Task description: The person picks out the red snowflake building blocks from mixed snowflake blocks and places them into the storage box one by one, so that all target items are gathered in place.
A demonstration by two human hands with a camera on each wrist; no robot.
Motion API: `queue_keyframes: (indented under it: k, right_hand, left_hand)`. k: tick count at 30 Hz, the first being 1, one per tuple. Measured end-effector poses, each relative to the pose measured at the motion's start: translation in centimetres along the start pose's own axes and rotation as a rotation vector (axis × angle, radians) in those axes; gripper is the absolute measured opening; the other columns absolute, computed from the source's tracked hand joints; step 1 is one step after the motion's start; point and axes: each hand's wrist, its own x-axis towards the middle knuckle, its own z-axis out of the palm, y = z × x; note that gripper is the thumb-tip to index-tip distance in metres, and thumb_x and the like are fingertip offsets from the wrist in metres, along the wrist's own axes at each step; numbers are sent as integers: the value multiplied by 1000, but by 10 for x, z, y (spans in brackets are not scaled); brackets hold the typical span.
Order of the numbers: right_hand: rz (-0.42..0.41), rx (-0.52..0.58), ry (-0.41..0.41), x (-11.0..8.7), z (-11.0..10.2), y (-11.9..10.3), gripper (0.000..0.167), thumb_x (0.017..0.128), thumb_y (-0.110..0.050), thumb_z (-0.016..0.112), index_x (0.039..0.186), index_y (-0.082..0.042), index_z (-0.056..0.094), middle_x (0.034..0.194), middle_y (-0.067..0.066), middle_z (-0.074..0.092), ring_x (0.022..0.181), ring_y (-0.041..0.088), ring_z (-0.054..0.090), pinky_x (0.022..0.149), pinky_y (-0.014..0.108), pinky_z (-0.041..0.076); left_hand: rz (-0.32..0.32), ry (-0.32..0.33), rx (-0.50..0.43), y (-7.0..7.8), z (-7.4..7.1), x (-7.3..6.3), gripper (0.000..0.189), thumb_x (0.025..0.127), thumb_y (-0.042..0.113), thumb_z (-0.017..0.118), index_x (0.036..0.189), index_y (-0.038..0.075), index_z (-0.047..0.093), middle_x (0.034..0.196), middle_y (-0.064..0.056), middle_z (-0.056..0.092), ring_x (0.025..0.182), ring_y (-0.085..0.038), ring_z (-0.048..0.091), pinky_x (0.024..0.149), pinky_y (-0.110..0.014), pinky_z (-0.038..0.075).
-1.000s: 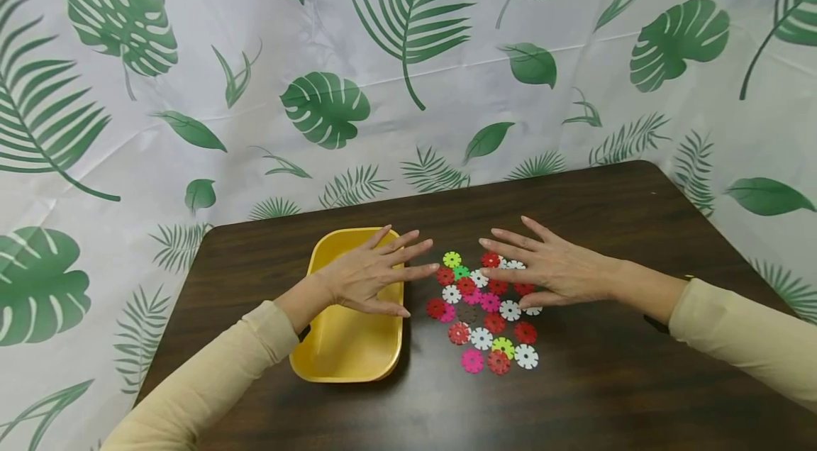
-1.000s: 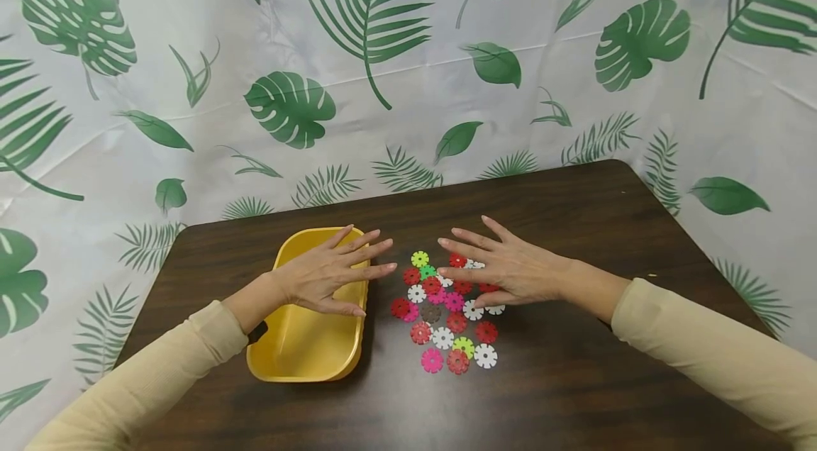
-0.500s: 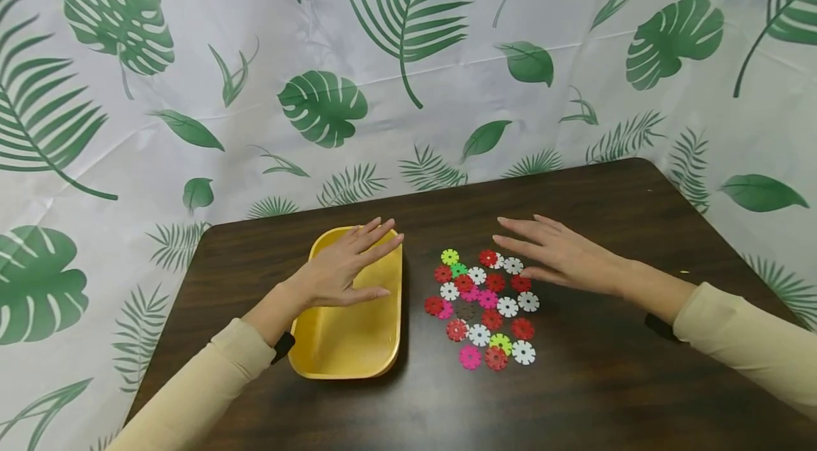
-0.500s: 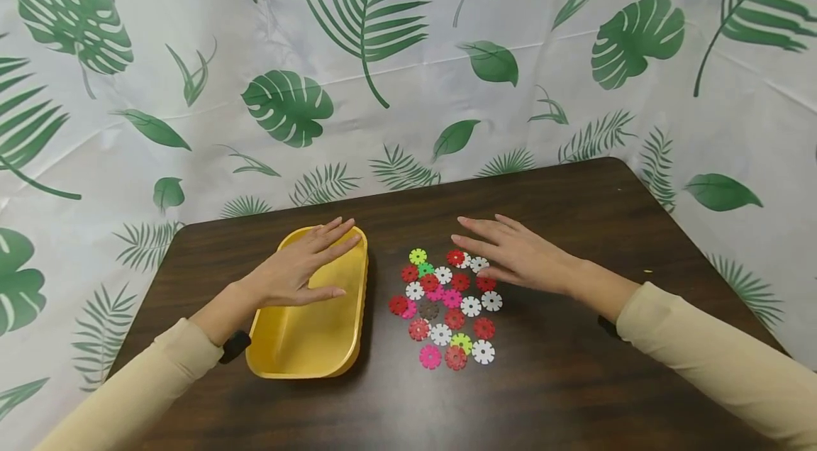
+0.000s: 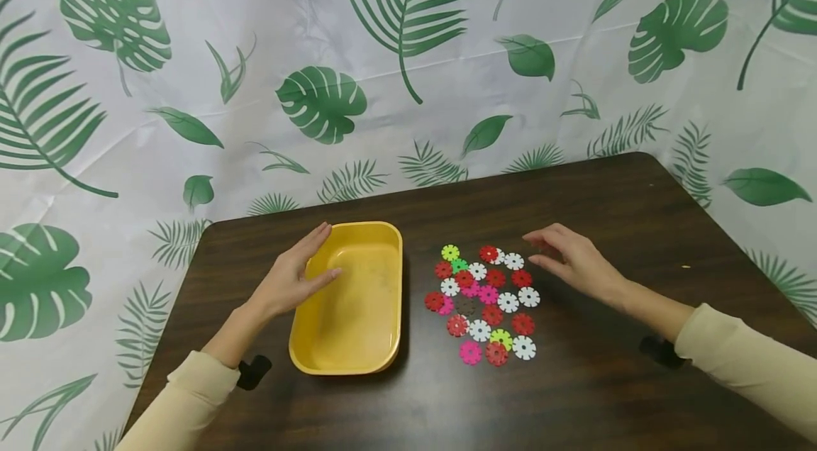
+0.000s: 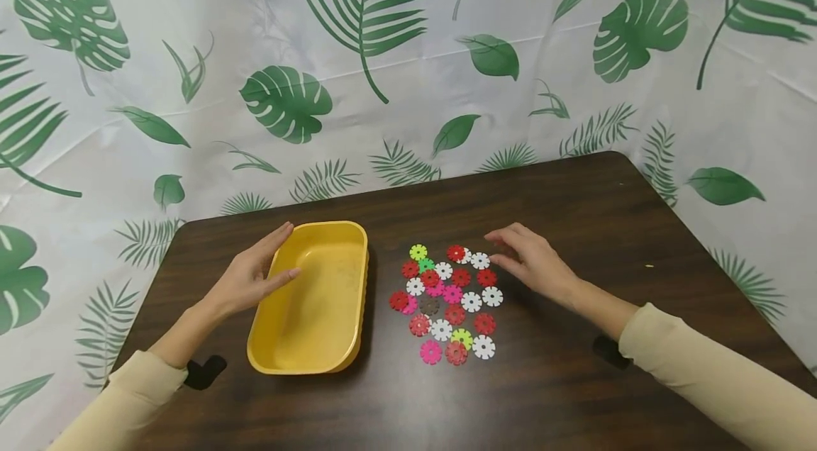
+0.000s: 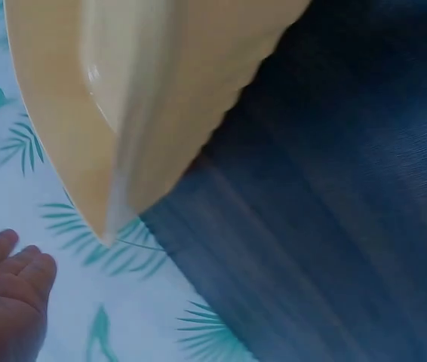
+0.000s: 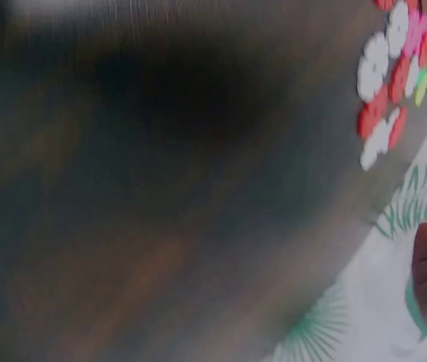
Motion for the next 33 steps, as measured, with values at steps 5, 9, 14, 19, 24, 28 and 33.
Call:
queue_keyframes:
  k: [5, 9, 14, 19, 24, 28, 33]
  right_hand:
    - [195, 75, -2, -8, 10, -1, 25, 76, -1, 75, 99, 0, 66, 83, 5, 64, 72, 4, 52, 57, 20, 48]
    - [363, 146, -63, -12, 15, -2, 21, 80, -6, 73, 99, 1, 66, 81, 4, 63, 70, 2, 51, 57, 18, 47]
    - [471, 181, -130, -16, 21, -2, 23, 83, -9, 71, 101, 3, 65, 83, 6, 62, 70, 7, 52, 58, 18, 47]
    - [486, 154, -141, -17, 27, -2, 25, 81, -11, 73, 100, 2, 66, 84, 8, 63, 72, 11, 53, 59, 19, 47]
    - [485, 120, -144, -17, 32, -3, 25, 80, -11, 74, 99, 3, 66, 85, 10, 62, 74, 14, 53, 61, 21, 47]
    - [477, 100, -142, -17, 35, -3, 24, 79, -11, 74, 97, 3, 66, 85, 11, 62, 75, 16, 53, 61, 23, 46]
    - [491, 80, -151, -16, 37, -4, 24, 79, -11, 74, 96, 3, 66, 85, 11, 61, 75, 17, 52, 61, 24, 45]
  left_hand:
    - [-149, 21, -87, -10, -2, -11, 74, 88, 24, 67, 146, -2, 29, 151, -21, 29, 134, -41, 35, 100, -52, 43]
    - [-245, -4, -149, -15, -3, -18, 71, 91, 22, 63, 146, -4, 28, 150, -23, 29, 134, -41, 34, 105, -52, 36]
    - [-331, -35, -218, -18, -4, -21, 67, 92, 16, 60, 146, -4, 25, 150, -23, 27, 134, -40, 34, 105, -49, 36]
    - [-403, -41, -251, -20, -4, -22, 64, 93, 10, 58, 146, -5, 26, 150, -24, 28, 134, -41, 34, 104, -48, 39]
    - [-429, -32, -266, -21, -2, -21, 61, 93, 8, 58, 144, -7, 29, 147, -26, 32, 131, -41, 39, 100, -45, 43]
    - [-434, -20, -296, -22, 2, -22, 59, 92, 5, 57, 143, -8, 30, 144, -27, 36, 128, -40, 42, 97, -42, 46]
    - [-436, -12, -341, -25, 7, -22, 57, 92, 0, 55, 142, -9, 30, 142, -28, 38, 127, -39, 44, 96, -39, 47]
